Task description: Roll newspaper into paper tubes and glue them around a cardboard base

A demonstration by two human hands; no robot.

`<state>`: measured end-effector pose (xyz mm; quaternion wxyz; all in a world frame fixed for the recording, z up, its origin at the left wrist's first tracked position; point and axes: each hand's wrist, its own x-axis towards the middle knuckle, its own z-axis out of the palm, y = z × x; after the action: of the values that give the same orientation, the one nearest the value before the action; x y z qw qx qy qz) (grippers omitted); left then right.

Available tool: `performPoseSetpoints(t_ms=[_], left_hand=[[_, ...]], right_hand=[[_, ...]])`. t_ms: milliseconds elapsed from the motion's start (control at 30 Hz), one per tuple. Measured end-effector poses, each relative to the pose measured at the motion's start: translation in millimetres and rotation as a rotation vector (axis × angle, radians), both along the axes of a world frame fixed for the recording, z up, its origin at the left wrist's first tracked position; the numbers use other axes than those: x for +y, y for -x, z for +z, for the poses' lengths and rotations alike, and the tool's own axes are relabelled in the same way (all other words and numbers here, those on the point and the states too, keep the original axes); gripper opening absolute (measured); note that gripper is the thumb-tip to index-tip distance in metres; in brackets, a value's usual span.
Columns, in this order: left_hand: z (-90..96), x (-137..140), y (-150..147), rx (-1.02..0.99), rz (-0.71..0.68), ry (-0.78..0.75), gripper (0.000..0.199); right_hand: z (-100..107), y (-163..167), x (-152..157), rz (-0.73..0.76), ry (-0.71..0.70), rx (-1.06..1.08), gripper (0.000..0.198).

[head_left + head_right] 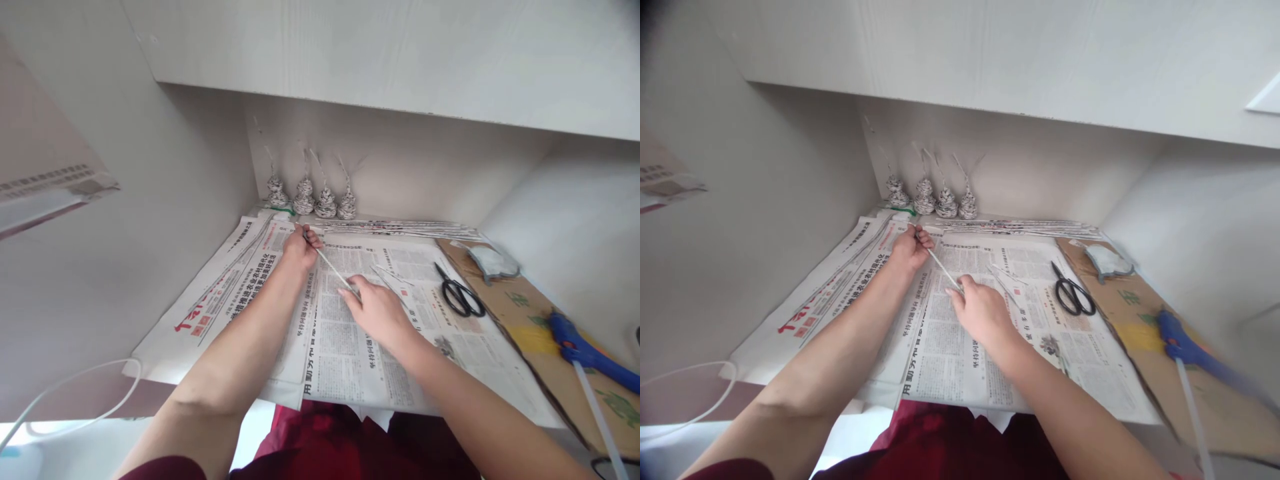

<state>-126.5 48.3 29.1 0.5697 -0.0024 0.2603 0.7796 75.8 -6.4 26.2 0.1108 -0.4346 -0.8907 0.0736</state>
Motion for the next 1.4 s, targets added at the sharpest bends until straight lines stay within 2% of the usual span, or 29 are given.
performPoseSetpoints(t_ms=[100,167,233,333,367,433,467,533,567,633,733,767,800,833,867,900,1067,1167,1233,1300,1333,1400], left_hand=[[1.0,-1,2,-0.002,0.003,-0.003,0.039],[2.1,-3,1,-0.015,-0.005,-0.02,0.038],[3.6,-5,-1,-0.044,-0.033,-0.052,0.037],[5.7,-7,-2,-0.094,-0.082,-0.104,0.037],[6.2,-8,-2,-0.105,-0.095,-0.121,0.036],[6.9,-8,-2,-0.121,-0.117,-0.149,0.036],[7.0,-8,-1,-0.124,-0.127,-0.16,0.035],[6.8,-8,0,-0.126,-0.132,-0.166,0.035],[6.4,-7,0,-0.125,-0.125,-0.161,0.035],[5.4,-6,0,-0.111,-0.089,-0.139,0.036],[4.0,-4,-1,-0.08,-0.029,-0.099,0.037],[3.8,-4,-1,-0.073,-0.019,-0.095,0.037],[3.8,-4,-2,-0.07,-0.014,-0.095,0.038],[4.0,-5,-2,-0.07,-0.012,-0.099,0.038],[4.3,-5,-2,-0.072,-0.014,-0.104,0.038],[4.6,-5,-2,-0.077,-0.018,-0.11,0.038],[6.3,-5,-1,-0.111,-0.056,-0.148,0.036],[7.2,-6,-1,-0.129,-0.075,-0.171,0.036],[7.7,-7,0,-0.139,-0.091,-0.174,0.036],[7.7,-7,1,-0.145,-0.097,-0.17,0.035],[7.3,-7,1,-0.144,-0.095,-0.166,0.036],[5.9,-5,0,-0.133,-0.08,-0.158,0.036]], right_hand=[[-3,-29,-15,0.026,0.131,0.085,0.037],[-7,-44,-25,0.02,0.323,0.202,0.037],[-11,-52,-32,-0.013,0.671,0.369,0.04],[-16,-53,-38,-0.044,1.28,0.658,0.04],[-17,-53,-40,-0.034,1.437,0.75,0.038],[-19,-52,-41,0.001,1.645,0.884,0.034],[-19,-52,-41,0.016,1.692,0.909,0.034],[-16,-52,-42,0.028,1.657,0.865,0.035],[-14,-52,-41,0.025,1.575,0.802,0.037],[-9,-50,-39,0.01,1.267,0.643,0.039],[-5,-43,-33,0.013,0.624,0.396,0.034],[-5,-40,-31,0.02,0.458,0.334,0.031],[-7,-37,-30,0.028,0.348,0.296,0.029],[-8,-34,-28,0.034,0.31,0.282,0.03],[-10,-32,-27,0.033,0.343,0.295,0.032],[-12,-30,-25,0.03,0.443,0.333,0.035],[-17,-31,-21,0.037,1.335,0.728,0.035],[-18,-32,-22,0.112,1.692,0.931,0.031],[-19,-32,-24,0.148,1.794,0.979,0.032],[-19,-32,-27,0.139,1.769,0.925,0.035],[-19,-32,-27,0.119,1.708,0.867,0.039],[-15,-30,-26,0.064,1.487,0.73,0.047]])
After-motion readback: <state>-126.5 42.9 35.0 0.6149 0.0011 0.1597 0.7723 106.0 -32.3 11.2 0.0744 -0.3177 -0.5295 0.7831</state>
